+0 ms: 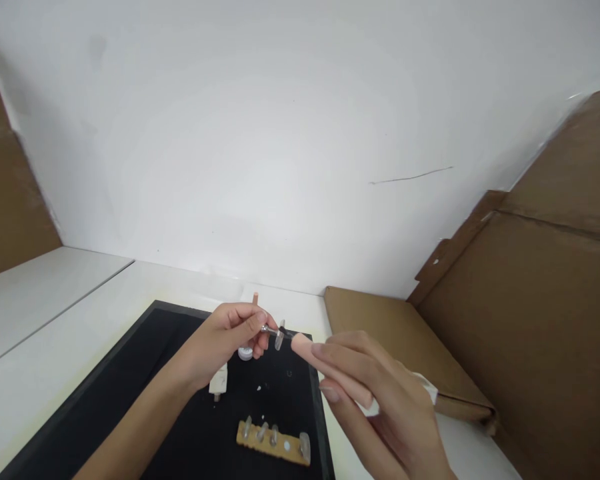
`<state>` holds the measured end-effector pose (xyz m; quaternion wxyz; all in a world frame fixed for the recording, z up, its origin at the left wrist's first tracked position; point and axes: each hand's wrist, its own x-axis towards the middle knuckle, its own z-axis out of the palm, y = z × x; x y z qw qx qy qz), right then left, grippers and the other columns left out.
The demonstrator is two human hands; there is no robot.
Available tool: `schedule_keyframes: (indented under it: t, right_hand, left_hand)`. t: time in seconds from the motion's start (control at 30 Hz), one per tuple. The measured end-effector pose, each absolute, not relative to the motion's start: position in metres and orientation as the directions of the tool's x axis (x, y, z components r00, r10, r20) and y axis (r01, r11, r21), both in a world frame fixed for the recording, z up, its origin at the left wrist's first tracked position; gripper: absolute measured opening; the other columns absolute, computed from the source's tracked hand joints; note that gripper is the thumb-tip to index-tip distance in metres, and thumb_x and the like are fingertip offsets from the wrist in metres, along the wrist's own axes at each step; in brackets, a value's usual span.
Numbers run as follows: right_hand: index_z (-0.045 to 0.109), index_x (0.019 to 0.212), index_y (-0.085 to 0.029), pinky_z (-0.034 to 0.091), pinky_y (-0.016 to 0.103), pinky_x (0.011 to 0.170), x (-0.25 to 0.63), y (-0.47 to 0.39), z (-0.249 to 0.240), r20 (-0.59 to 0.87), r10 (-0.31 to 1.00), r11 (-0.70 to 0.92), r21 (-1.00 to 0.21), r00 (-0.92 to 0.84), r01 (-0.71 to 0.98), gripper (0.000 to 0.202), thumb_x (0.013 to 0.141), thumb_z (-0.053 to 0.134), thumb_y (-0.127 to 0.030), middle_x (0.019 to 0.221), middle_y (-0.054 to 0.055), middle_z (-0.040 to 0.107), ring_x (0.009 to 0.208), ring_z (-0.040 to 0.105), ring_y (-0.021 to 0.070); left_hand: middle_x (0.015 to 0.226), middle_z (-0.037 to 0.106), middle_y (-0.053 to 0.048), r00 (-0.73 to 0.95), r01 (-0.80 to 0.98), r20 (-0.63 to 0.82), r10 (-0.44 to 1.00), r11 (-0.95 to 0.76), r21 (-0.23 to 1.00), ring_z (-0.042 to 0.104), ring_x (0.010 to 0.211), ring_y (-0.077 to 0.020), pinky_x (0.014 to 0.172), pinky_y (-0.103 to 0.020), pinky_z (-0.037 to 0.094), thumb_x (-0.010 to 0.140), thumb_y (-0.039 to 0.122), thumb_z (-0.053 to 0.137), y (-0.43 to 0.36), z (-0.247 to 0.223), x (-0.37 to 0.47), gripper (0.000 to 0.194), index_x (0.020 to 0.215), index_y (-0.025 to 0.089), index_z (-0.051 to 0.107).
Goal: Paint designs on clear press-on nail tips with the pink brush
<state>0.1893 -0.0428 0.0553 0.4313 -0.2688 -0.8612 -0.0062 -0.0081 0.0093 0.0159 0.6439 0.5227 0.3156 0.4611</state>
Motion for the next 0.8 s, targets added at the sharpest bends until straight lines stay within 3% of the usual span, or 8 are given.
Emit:
schedule_keyframes:
  t: [0.23,0.47,0.63,0.8]
  right_hand:
    - [0.058,0.102,-0.019,0.044,0.025,0.052,0.1899,-0.0442,0.0624,0.671,0.452,0.881,-0.233,-0.588,0.412,0.017,0.089,0.05,-0.012,0.07,0.0,0.064,0.06,0.06,0.0137]
    - [0.056,0.113,-0.02,0.047,0.026,0.056,0.1885,-0.0431,0.0571,0.732,0.473,0.85,-0.233,-0.49,0.472,0.025,0.09,0.049,-0.01,0.083,0.004,0.066,0.068,0.062,0.0151]
    - [0.058,0.102,-0.021,0.045,0.023,0.053,0.1874,-0.046,0.0595,0.705,0.473,0.879,-0.331,-0.529,0.345,0.011,0.094,0.05,-0.021,0.069,-0.001,0.063,0.059,0.059,0.0122]
    - [0.058,0.116,-0.022,0.05,0.026,0.064,0.1871,-0.0443,0.0539,0.742,0.488,0.868,-0.355,-0.46,0.349,0.025,0.093,0.051,-0.017,0.086,0.003,0.065,0.077,0.062,0.0147]
  left_hand:
    - [0.054,0.059,0.003,0.371,-0.27,0.07,0.926,0.036,0.962,0.049,0.05,-0.0078,0.053,-0.021,0.034,0.071,0.055,0.073,0.0082,0.0201,-0.003,0.041,0.072,0.014,0.068]
    - [0.053,0.059,0.003,0.37,-0.28,0.076,0.926,0.033,0.96,0.049,0.05,-0.0079,0.054,-0.021,0.035,0.071,0.054,0.073,0.0066,0.0194,-0.0049,0.04,0.072,0.014,0.068]
    - [0.054,0.059,0.002,0.366,-0.282,0.07,0.928,0.038,0.959,0.049,0.05,-0.0083,0.053,-0.022,0.034,0.07,0.055,0.073,0.006,0.021,-0.005,0.042,0.071,0.013,0.068]
    - [0.055,0.06,0.002,0.359,-0.296,0.054,0.932,0.059,0.953,0.05,0.051,-0.0085,0.055,-0.022,0.034,0.069,0.054,0.074,0.0056,0.0192,-0.0089,0.041,0.072,0.013,0.068]
